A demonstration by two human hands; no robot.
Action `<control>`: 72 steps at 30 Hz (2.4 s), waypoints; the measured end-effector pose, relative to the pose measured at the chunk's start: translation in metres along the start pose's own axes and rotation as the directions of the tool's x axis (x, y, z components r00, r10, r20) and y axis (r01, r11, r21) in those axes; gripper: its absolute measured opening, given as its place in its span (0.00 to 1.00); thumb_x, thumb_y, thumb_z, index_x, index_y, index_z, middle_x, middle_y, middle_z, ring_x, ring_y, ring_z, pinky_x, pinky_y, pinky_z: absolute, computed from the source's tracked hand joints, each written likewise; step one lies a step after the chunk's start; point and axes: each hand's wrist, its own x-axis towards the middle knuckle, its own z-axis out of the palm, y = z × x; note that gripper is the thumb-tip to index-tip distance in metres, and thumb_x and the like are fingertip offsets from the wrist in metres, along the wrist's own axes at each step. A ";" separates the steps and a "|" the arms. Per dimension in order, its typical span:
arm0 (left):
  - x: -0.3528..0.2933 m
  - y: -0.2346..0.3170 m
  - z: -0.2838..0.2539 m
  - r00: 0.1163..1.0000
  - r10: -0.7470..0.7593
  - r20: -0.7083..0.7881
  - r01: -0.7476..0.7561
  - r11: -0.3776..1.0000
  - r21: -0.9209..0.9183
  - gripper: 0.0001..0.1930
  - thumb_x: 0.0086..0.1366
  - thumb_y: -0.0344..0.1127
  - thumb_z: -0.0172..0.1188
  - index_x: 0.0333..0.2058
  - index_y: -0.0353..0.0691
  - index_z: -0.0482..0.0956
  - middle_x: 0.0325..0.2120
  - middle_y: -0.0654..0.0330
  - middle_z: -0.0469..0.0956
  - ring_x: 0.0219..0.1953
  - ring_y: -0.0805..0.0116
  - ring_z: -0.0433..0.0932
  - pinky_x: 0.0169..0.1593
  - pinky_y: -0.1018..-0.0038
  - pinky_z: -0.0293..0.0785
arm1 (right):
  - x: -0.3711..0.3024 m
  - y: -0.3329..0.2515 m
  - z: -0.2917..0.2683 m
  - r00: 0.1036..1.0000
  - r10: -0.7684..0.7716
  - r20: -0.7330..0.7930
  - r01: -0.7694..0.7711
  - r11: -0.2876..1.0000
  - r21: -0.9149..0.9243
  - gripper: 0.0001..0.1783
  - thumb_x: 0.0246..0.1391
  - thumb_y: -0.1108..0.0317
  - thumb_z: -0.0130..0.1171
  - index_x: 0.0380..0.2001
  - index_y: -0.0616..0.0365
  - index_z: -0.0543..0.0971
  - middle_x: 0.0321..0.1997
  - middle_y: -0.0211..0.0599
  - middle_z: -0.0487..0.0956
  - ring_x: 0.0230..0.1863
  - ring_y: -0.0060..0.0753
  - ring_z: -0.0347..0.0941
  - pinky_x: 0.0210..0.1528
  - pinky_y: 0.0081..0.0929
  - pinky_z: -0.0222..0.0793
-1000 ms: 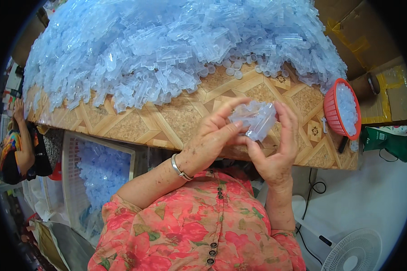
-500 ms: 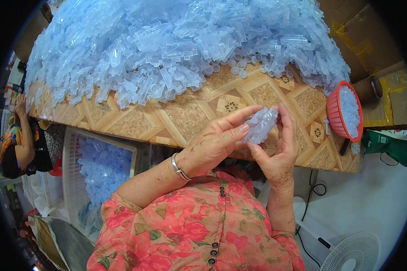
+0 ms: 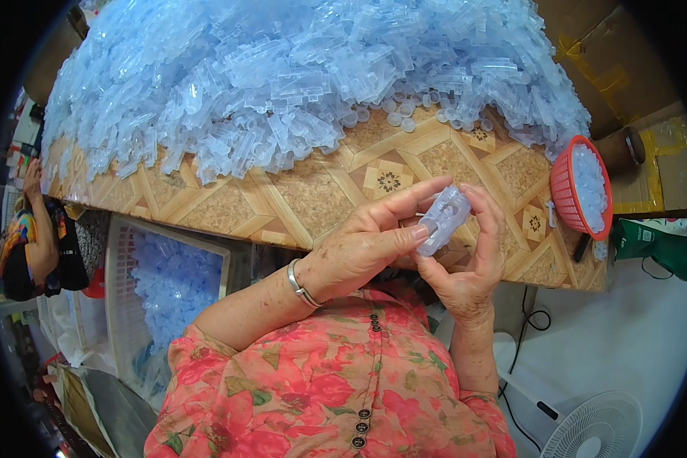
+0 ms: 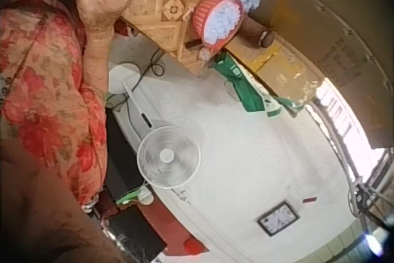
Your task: The person sits on the floor and assembles small translucent plastic components by hand. They pick up individual parts from a large pile, fit them together, and place the assembled units into a red basket.
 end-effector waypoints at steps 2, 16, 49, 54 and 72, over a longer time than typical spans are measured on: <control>-0.001 0.000 0.000 1.000 -0.002 0.010 0.002 1.000 -0.001 0.32 0.75 0.33 0.55 0.73 0.40 0.55 0.68 0.58 0.64 0.68 0.67 0.65 0.67 0.66 0.67 | -0.001 0.003 0.002 1.000 -0.011 0.003 0.011 0.999 0.048 0.44 0.37 0.72 0.77 0.62 0.60 0.71 0.63 0.49 0.74 0.63 0.50 0.72 0.64 0.42 0.69; -0.005 -0.004 0.005 0.989 0.107 -0.098 -0.077 0.959 0.272 0.27 0.77 0.33 0.52 0.71 0.38 0.61 0.65 0.60 0.69 0.65 0.72 0.68 0.65 0.71 0.68 | -0.011 0.006 0.011 1.000 0.014 -0.019 -0.011 0.990 0.144 0.45 0.39 0.74 0.75 0.64 0.61 0.68 0.64 0.53 0.74 0.64 0.52 0.72 0.66 0.43 0.69; -0.007 0.003 -0.025 0.879 0.469 0.085 -0.231 0.261 0.937 0.25 0.71 0.31 0.57 0.66 0.36 0.68 0.55 0.51 0.78 0.53 0.63 0.79 0.55 0.70 0.74 | -0.009 0.012 0.034 0.985 0.085 0.149 -0.050 0.974 -0.222 0.39 0.50 0.70 0.70 0.65 0.66 0.67 0.65 0.53 0.74 0.69 0.56 0.67 0.72 0.51 0.55; -0.010 0.010 -0.032 0.889 0.457 0.033 -0.187 0.295 0.937 0.23 0.70 0.29 0.57 0.63 0.37 0.71 0.56 0.50 0.78 0.57 0.58 0.78 0.59 0.67 0.72 | -0.001 0.024 0.017 0.965 0.095 0.245 -0.003 0.936 -0.353 0.21 0.54 0.73 0.64 0.53 0.57 0.79 0.62 0.42 0.78 0.68 0.50 0.68 0.72 0.50 0.56; 0.003 0.001 -0.046 0.832 0.487 0.266 -0.228 -0.138 0.964 0.19 0.60 0.24 0.64 0.51 0.35 0.76 0.59 0.50 0.75 0.66 0.47 0.70 0.71 0.45 0.59 | 0.023 0.017 0.012 0.933 -0.011 0.361 0.083 0.979 -0.186 0.20 0.48 0.69 0.70 0.45 0.60 0.79 0.45 0.43 0.80 0.48 0.49 0.75 0.63 0.48 0.66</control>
